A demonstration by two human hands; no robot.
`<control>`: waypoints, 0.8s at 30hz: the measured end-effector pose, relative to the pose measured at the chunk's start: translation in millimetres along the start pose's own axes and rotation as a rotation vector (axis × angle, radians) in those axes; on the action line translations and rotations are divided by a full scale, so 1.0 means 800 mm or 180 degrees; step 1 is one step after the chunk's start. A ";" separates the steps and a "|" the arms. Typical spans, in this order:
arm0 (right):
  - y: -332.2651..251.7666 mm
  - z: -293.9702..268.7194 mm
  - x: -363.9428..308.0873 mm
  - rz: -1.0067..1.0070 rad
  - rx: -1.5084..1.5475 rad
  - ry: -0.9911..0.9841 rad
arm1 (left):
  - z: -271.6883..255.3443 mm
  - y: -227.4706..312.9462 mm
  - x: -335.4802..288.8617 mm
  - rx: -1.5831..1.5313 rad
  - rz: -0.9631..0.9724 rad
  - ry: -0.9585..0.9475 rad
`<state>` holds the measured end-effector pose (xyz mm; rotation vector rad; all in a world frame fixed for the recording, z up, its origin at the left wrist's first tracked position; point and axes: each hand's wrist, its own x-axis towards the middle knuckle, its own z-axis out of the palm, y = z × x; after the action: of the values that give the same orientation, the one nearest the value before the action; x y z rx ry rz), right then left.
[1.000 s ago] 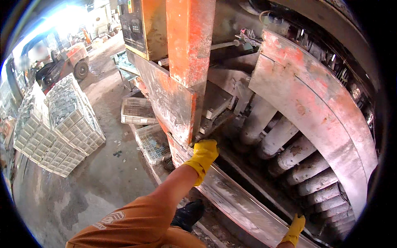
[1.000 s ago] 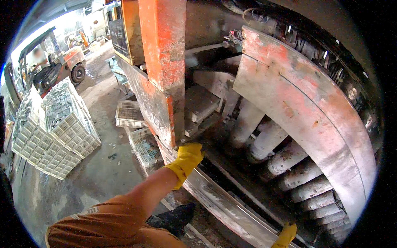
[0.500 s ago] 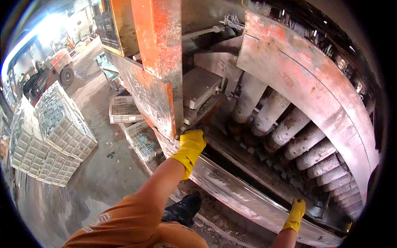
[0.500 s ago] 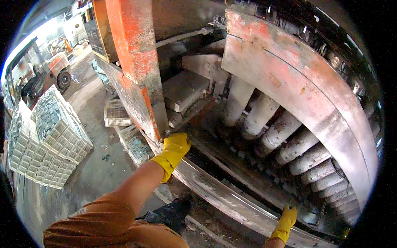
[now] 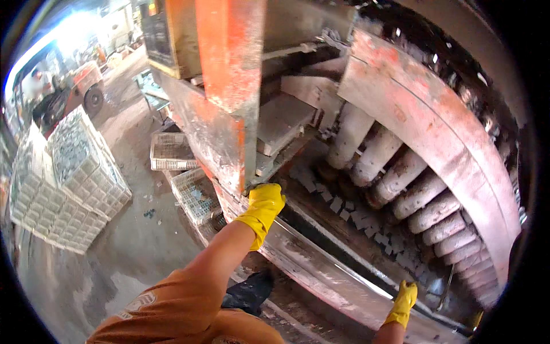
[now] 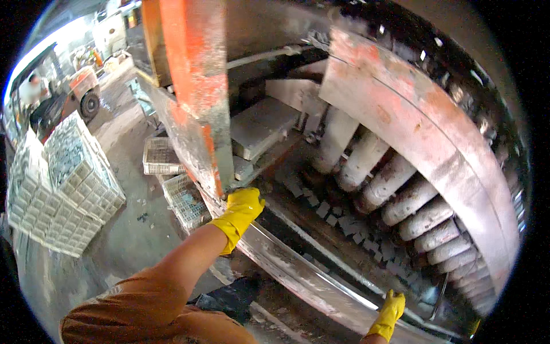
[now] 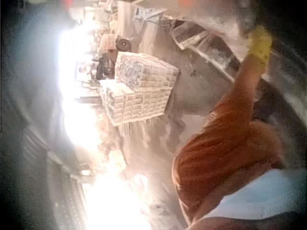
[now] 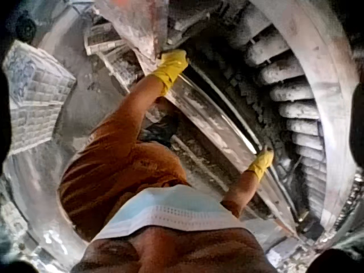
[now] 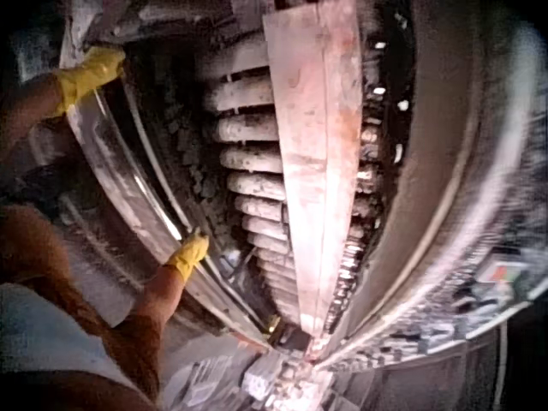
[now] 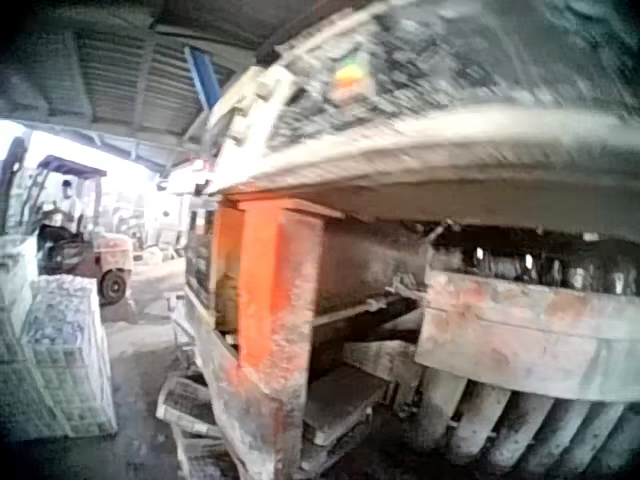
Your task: The person measures small white rectangular tiles using a caliper and sorts them into a white basket. They then move to a conveyor belt system, where they use a metal bar to push and align the tiles on the moving belt.
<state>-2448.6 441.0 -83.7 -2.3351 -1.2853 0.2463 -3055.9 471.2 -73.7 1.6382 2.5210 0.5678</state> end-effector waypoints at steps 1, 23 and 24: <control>0.004 -0.001 0.003 -0.0398 -0.0182 0.0103 | 0.001 0.001 0.001 -0.0045 -0.0038 0.0020; -0.083 0.040 -0.169 -0.3229 -0.0080 0.0076 | -0.010 -0.034 -0.094 -0.0677 0.1386 0.0970; -0.080 0.047 -0.169 -0.3348 -0.0041 0.0189 | -0.004 -0.036 -0.101 -0.0648 0.1451 0.1062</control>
<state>-2584.4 369.1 -94.9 -1.3689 -2.2411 -0.1770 -3047.5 387.4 -91.5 2.1969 2.1740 1.1850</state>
